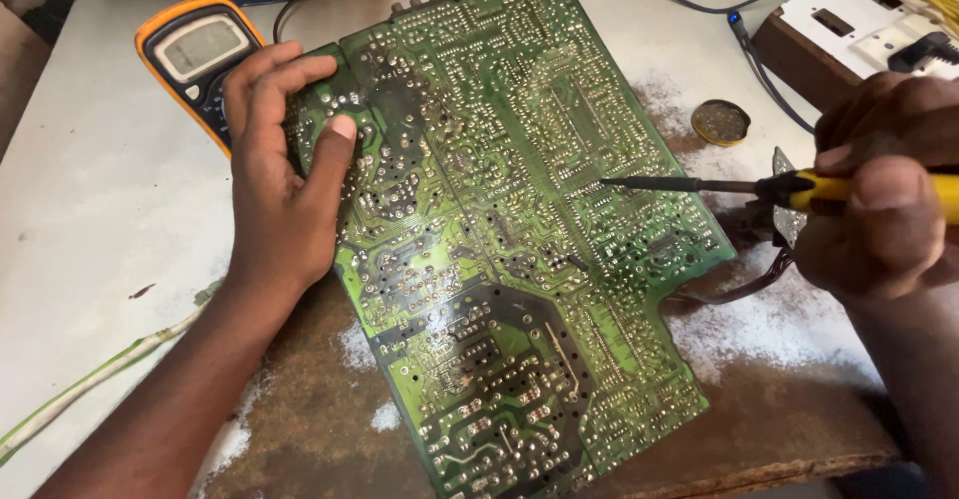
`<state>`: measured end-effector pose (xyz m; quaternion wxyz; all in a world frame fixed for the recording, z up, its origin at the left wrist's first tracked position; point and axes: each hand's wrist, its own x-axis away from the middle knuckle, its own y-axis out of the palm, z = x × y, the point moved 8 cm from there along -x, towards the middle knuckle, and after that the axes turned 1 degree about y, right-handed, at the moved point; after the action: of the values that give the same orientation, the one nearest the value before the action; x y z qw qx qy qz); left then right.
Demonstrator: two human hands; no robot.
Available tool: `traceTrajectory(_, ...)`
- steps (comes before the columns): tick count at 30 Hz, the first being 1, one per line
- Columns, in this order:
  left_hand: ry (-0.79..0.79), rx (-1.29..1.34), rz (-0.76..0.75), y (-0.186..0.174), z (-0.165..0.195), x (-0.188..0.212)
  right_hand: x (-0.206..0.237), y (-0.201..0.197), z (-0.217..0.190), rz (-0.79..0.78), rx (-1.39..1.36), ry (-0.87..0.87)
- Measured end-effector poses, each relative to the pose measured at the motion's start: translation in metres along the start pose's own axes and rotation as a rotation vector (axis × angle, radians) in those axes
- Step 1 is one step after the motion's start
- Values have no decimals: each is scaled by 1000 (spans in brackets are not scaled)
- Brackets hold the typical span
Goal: The person holds a large green circuit board steady on a workbench with one hand while using a soldering iron with the other hand to work on the solder joints across the board's underside, repositioning the iron to different points on the board throughout the clip.
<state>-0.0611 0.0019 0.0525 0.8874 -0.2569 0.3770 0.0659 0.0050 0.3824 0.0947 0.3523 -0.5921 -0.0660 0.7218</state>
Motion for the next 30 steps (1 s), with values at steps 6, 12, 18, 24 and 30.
traceTrajectory(6,7,-6,1,-1,0,-1,22,-4,10,43,-56,50)
traceTrajectory(12,0,40,-5,0,-1,-2,59,-7,41,96,96,117)
traceTrajectory(18,-1,-21,14,-1,2,-2,46,-11,45,249,-149,562)
traceTrajectory(24,10,-14,44,-1,4,-2,-18,-4,19,58,-122,651)
traceTrajectory(30,10,-19,54,-1,7,-3,-49,-1,34,-120,-46,811)
